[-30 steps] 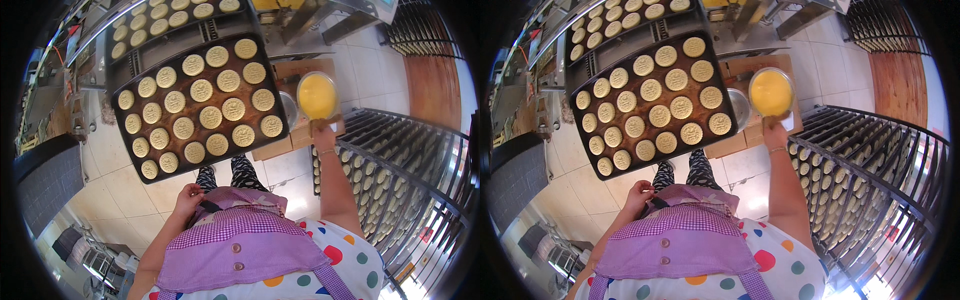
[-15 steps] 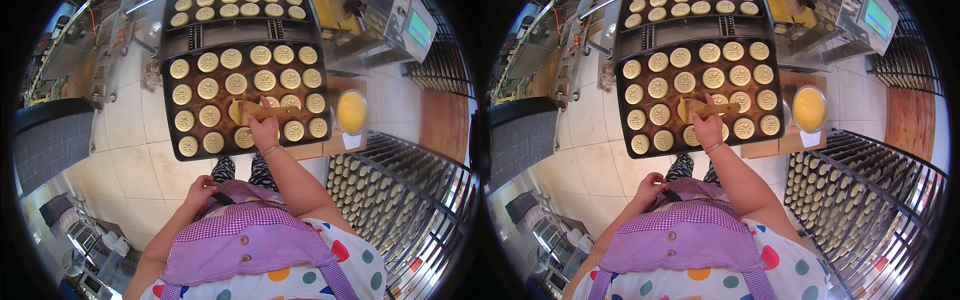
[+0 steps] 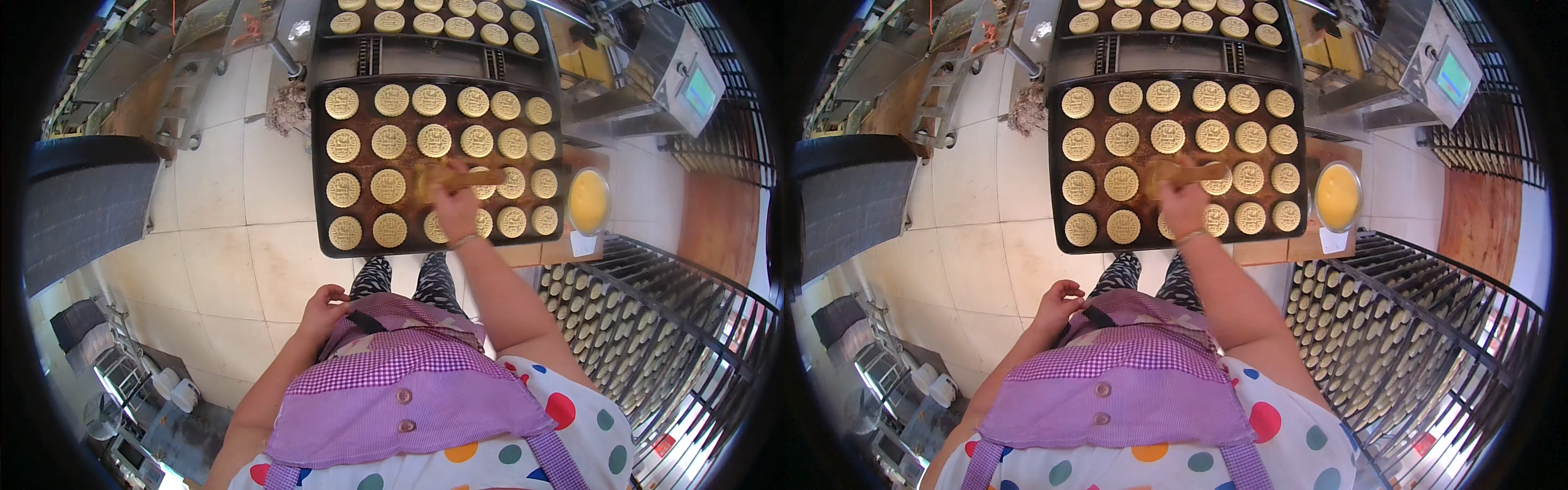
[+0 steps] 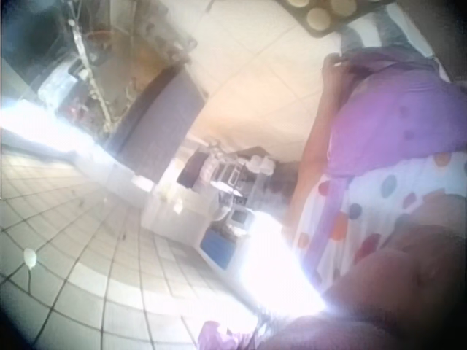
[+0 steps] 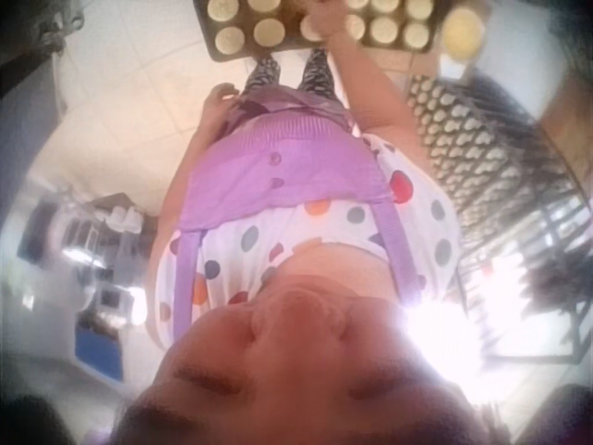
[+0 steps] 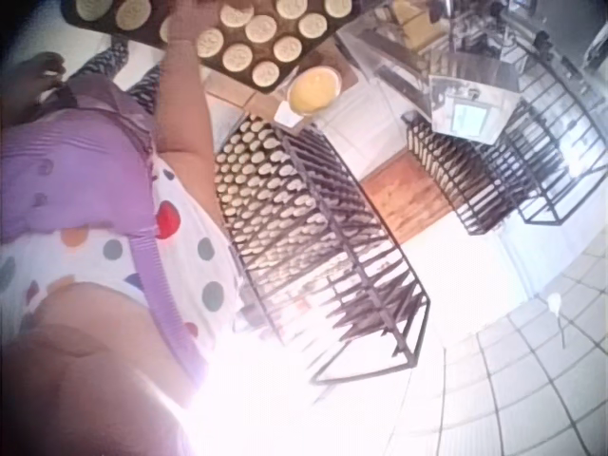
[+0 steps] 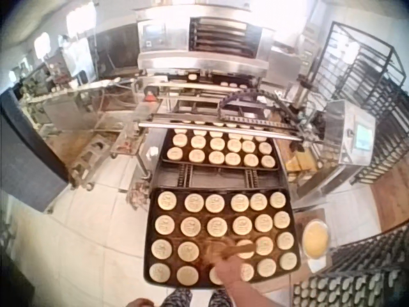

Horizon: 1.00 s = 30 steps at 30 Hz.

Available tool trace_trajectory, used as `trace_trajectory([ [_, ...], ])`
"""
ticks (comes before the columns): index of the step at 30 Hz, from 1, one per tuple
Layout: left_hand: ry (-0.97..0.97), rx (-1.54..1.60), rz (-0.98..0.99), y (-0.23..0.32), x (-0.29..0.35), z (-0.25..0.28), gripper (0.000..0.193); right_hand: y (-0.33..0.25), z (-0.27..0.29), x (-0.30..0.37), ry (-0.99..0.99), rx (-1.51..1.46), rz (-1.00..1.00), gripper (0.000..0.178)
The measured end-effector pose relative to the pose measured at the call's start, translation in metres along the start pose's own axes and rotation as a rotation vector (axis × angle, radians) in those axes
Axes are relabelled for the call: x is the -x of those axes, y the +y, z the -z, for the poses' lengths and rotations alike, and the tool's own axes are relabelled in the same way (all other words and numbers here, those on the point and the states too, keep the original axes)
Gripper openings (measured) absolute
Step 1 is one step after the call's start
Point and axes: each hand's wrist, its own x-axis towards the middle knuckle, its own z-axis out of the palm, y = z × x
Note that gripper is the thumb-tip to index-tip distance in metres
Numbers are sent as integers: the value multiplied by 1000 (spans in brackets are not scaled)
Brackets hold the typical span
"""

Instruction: The person brushes liquid onto pastries on a tray, moves the tray to a rack, and handles empty baking trays near an oven.

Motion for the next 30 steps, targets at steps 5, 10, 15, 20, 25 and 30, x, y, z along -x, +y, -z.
trace_trajectory([
  [5,-7,-15,-41,-2,-1,6,35,-9,-64,21,-43,-42,-1,48],
  [10,46,-29,20,-2,9,19,34,21,78,-39,228,528,-211,32],
  [15,42,-39,8,-15,6,31,34,46,127,-33,431,343,100,30],
  [20,11,-70,-40,6,-1,22,34,39,-13,72,-170,391,-30,38],
  [25,-16,-143,-79,12,-5,15,34,21,-19,100,-212,107,-50,46],
  [30,34,-141,-10,-8,2,21,34,75,157,41,205,299,-158,39],
])
